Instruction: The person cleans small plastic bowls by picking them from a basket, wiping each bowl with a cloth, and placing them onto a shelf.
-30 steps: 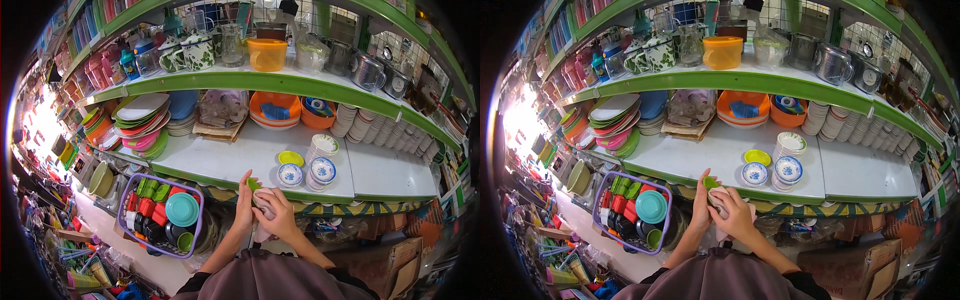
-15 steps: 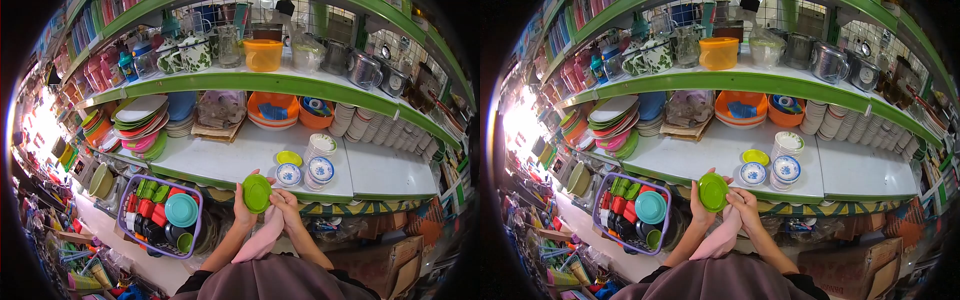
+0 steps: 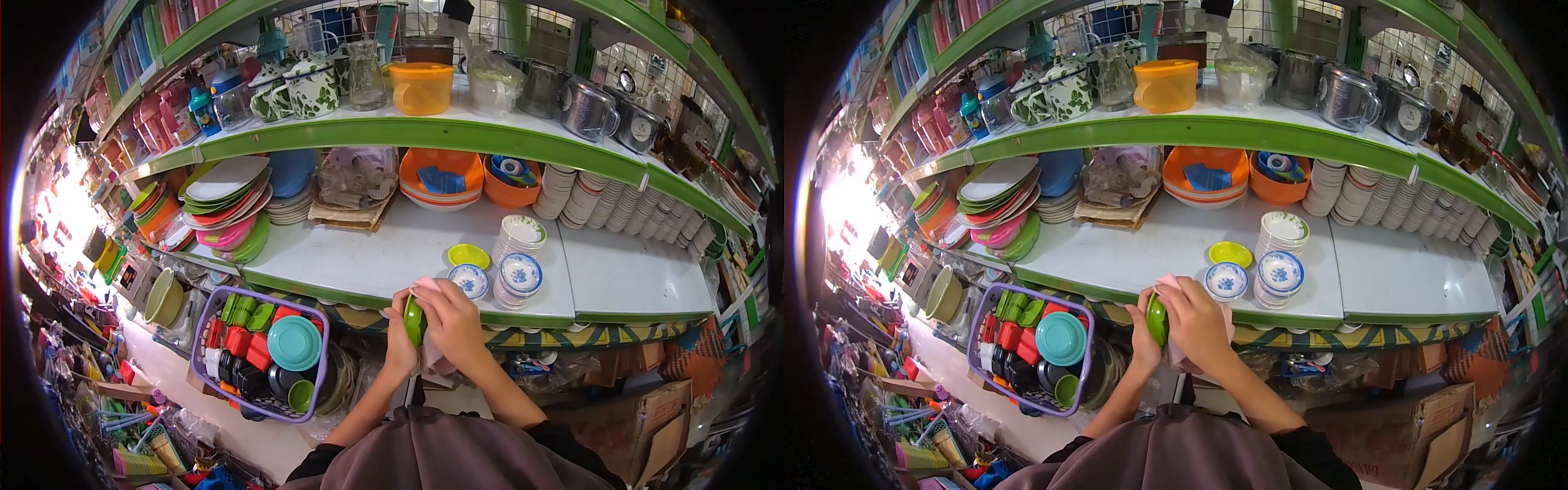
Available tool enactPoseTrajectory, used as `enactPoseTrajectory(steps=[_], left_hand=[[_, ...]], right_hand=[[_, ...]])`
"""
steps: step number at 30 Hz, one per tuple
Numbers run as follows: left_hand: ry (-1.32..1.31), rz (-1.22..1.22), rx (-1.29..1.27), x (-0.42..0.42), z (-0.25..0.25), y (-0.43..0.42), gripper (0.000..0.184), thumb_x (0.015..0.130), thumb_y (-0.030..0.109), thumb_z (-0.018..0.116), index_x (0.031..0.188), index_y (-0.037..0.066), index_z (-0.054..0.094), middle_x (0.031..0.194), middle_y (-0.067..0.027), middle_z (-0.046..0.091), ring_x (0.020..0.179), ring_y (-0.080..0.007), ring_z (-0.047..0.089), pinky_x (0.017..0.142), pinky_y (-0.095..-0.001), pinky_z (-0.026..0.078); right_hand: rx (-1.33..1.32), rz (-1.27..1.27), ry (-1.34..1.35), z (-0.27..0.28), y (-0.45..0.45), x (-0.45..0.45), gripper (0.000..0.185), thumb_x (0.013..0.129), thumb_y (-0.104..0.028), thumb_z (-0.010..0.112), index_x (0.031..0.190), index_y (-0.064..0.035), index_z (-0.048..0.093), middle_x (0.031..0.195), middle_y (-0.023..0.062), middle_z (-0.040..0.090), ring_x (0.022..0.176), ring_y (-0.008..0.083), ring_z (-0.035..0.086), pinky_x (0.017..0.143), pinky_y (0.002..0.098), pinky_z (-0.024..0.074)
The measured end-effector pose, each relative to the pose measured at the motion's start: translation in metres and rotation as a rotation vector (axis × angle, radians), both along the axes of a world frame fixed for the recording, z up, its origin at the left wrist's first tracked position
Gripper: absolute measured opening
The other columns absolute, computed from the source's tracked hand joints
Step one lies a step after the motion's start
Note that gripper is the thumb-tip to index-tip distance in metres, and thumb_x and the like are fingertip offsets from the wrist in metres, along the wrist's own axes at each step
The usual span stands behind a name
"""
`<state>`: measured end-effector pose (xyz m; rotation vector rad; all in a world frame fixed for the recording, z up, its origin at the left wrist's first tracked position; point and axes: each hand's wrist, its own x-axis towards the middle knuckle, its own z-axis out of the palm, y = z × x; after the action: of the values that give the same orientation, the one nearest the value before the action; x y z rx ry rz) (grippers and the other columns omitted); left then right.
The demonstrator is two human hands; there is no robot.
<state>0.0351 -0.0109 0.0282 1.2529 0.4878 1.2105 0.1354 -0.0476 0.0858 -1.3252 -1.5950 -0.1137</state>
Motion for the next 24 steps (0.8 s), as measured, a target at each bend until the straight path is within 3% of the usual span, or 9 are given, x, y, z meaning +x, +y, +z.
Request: enactPoseTrajectory(steps=[8,13,16,20,21,24], left_hand=[[0.061,0.056,0.032,-0.008,0.009,-0.004,0.082,0.094,0.066,0.006,0.134,0.002,0.037,0.122,-0.0121,0.049,0.113,-0.0193,0.047,0.1,-0.0319,0.035],[-0.041,-0.057,-0.086,-0.021,0.005,0.007,0.084,0.092,0.071,0.007,0.135,0.006,0.039,0.109,-0.0093,0.055,0.099,-0.0158,0.051,0.091,-0.028,0.039],[-0.063,-0.015,-0.102,-0.032,0.014,0.017,0.084,0.091,0.072,0.01,0.134,0.007,0.042,0.108,-0.0107,0.056,0.098,-0.0164,0.053,0.086,-0.0303,0.046],[-0.124,-0.06,-0.163,-0.038,0.038,0.018,0.078,0.093,0.07,0.016,0.132,0.007,0.044,0.112,-0.0117,0.057,0.098,-0.0181,0.056,0.08,-0.0343,0.053],[-0.087,-0.041,-0.142,-0.037,0.037,0.018,0.078,0.093,0.07,0.017,0.132,0.007,0.044,0.113,-0.0115,0.057,0.098,-0.0182,0.056,0.081,-0.0341,0.053],[0.017,-0.024,-0.075,-0.032,0.024,0.016,0.079,0.094,0.069,0.016,0.134,0.006,0.043,0.116,-0.01,0.057,0.1,-0.0156,0.055,0.084,-0.0306,0.049]], right_hand=[[0.193,0.051,-0.3,-0.004,-0.003,0.0,0.031,0.072,-0.002,0.064,0.103,0.0016,0.064,0.099,0.0083,0.061,0.075,0.0228,0.058,0.062,0.0321,0.049],[0.197,0.222,-0.481,-0.016,-0.017,-0.012,0.031,0.072,-0.003,0.063,0.102,0.0021,0.065,0.1,0.0071,0.061,0.076,0.0208,0.058,0.062,0.0308,0.0496],[0.096,0.308,-0.447,-0.018,-0.03,-0.014,0.034,0.072,-0.004,0.063,0.105,0.0006,0.065,0.1,0.0059,0.061,0.078,0.0203,0.058,0.064,0.0299,0.0504],[-0.251,0.402,-0.349,-0.042,-0.032,-0.001,0.032,0.073,-0.002,0.061,0.105,-0.0053,0.066,0.098,0.0066,0.063,0.085,0.0212,0.06,0.07,0.0318,0.0515],[-0.082,0.355,-0.304,-0.034,-0.029,0.009,0.029,0.073,-0.002,0.062,0.101,-0.0059,0.067,0.099,0.0071,0.063,0.089,0.0213,0.062,0.071,0.0332,0.0516],[0.086,0.089,0.057,0.001,-0.021,0.022,0.027,0.073,-0.001,0.062,0.099,-0.0057,0.066,0.1,0.0079,0.063,0.09,0.0222,0.062,0.07,0.034,0.051]])
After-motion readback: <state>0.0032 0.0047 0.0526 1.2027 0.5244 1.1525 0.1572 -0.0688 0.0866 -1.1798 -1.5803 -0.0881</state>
